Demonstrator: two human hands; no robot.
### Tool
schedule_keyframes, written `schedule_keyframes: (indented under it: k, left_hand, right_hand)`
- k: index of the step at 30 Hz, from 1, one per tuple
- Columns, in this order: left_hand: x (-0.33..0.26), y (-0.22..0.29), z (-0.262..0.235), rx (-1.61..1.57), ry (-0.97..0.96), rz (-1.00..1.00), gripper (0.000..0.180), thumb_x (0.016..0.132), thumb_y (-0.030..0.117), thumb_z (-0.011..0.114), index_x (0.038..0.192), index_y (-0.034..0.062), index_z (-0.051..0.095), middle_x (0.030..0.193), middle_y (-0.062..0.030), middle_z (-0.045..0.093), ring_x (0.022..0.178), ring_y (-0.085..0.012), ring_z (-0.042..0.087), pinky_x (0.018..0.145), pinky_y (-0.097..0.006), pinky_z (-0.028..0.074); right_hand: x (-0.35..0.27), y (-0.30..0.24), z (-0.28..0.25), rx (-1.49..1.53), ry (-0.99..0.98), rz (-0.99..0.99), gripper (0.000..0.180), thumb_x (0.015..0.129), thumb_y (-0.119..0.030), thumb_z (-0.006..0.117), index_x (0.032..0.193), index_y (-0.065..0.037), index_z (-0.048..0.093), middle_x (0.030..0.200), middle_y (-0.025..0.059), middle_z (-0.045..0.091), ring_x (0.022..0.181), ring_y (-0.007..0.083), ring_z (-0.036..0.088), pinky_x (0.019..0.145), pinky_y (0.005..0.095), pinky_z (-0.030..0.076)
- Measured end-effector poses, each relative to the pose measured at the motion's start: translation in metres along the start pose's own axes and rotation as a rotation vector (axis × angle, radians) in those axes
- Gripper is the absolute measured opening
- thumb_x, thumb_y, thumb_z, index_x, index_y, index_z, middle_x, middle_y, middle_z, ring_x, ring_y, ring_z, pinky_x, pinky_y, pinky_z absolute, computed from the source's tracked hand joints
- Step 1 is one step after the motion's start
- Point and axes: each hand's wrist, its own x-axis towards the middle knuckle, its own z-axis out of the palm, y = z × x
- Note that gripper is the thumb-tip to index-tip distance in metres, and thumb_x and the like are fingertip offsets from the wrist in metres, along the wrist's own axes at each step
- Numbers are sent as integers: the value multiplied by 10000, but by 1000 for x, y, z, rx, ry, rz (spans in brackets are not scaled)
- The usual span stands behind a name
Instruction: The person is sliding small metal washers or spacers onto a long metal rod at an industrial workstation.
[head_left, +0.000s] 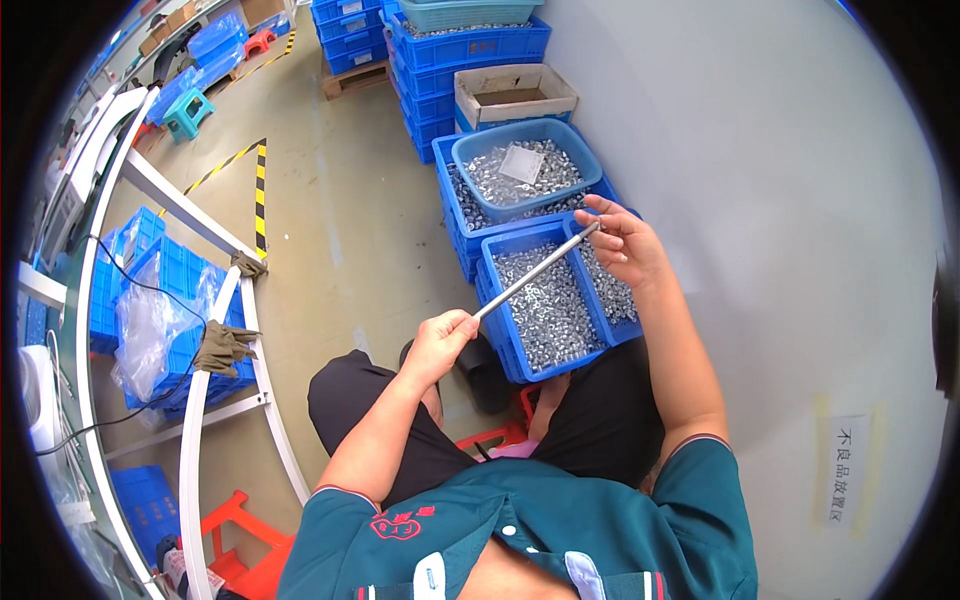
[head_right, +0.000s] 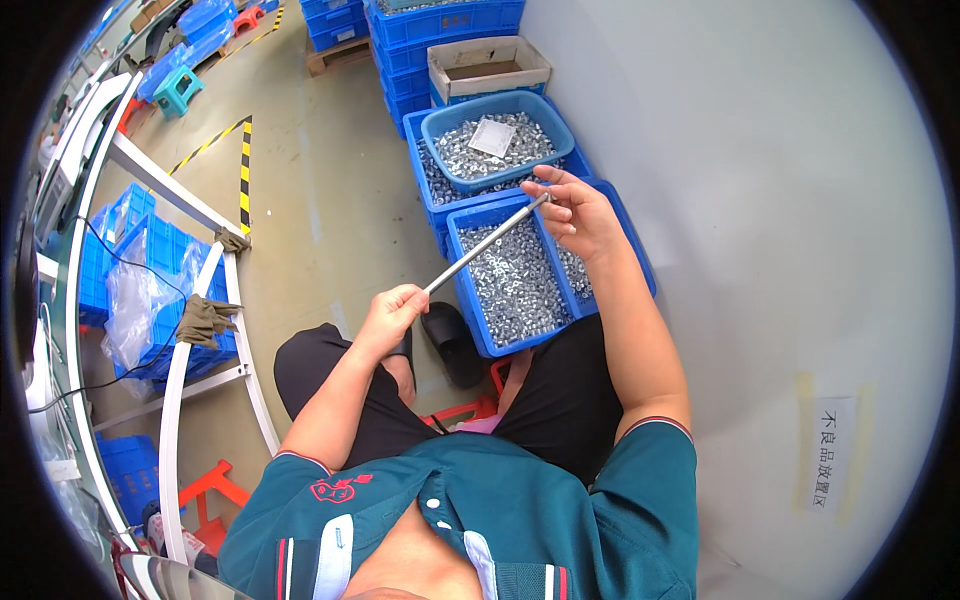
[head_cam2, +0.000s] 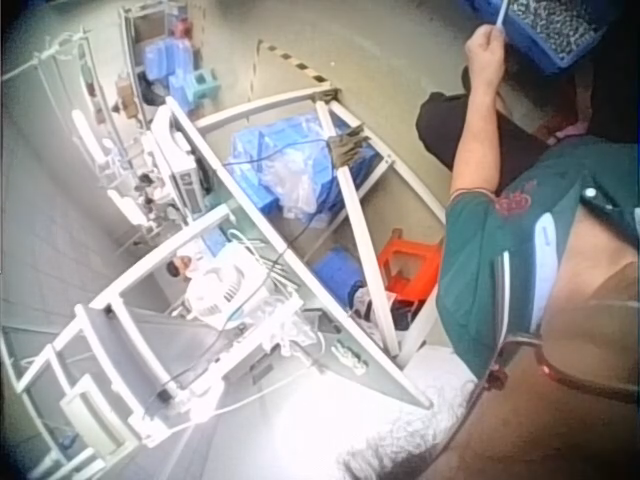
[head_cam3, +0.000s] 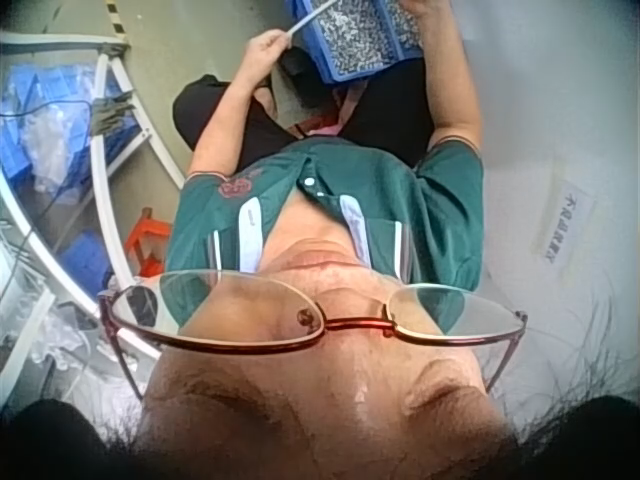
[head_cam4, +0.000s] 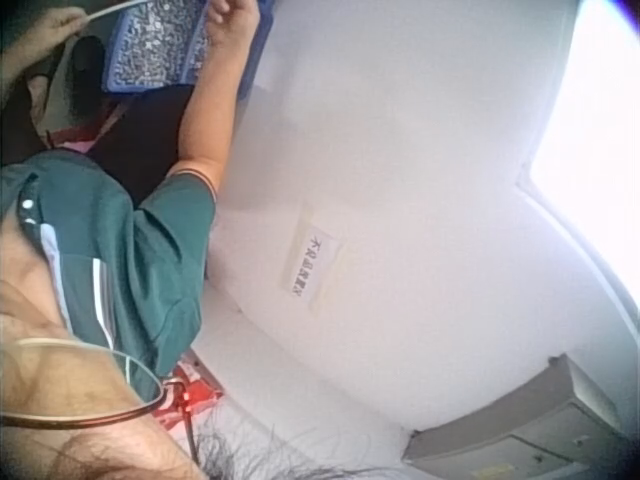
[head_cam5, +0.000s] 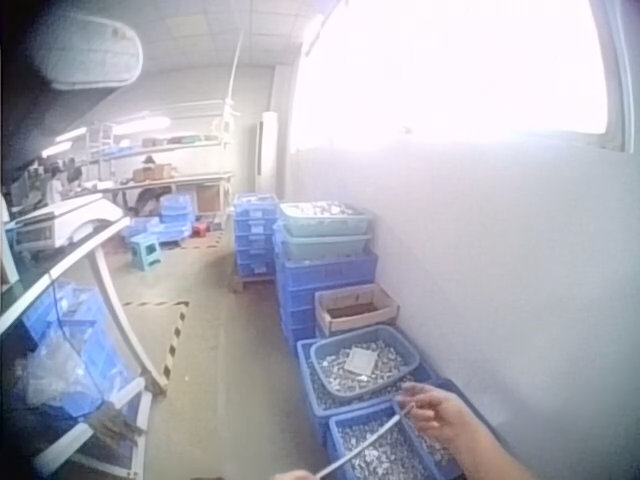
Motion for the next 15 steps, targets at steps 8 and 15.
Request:
schedule_keyframes:
  k: [8,15]
  left_hand:
    - [1,-9,-2,4,43,53,248,890,244,559,780,24,595,643,37,495,606,-55,422,552,-226,355]
    - [0,1,-4,-59,41,7,251,905,235,546,787,18,592,654,48,493,612,-45,415,549,-218,346]
  right_hand:
    - [2,10,13,26,92,21,333,805,24,453,1138,25,470,1048,218,559,572,95,486,454,195,433]
    - [-1,5,5,-30,196,25,240,896,-7,460,1132,38,463,1040,169,536,604,63,476,455,166,411]
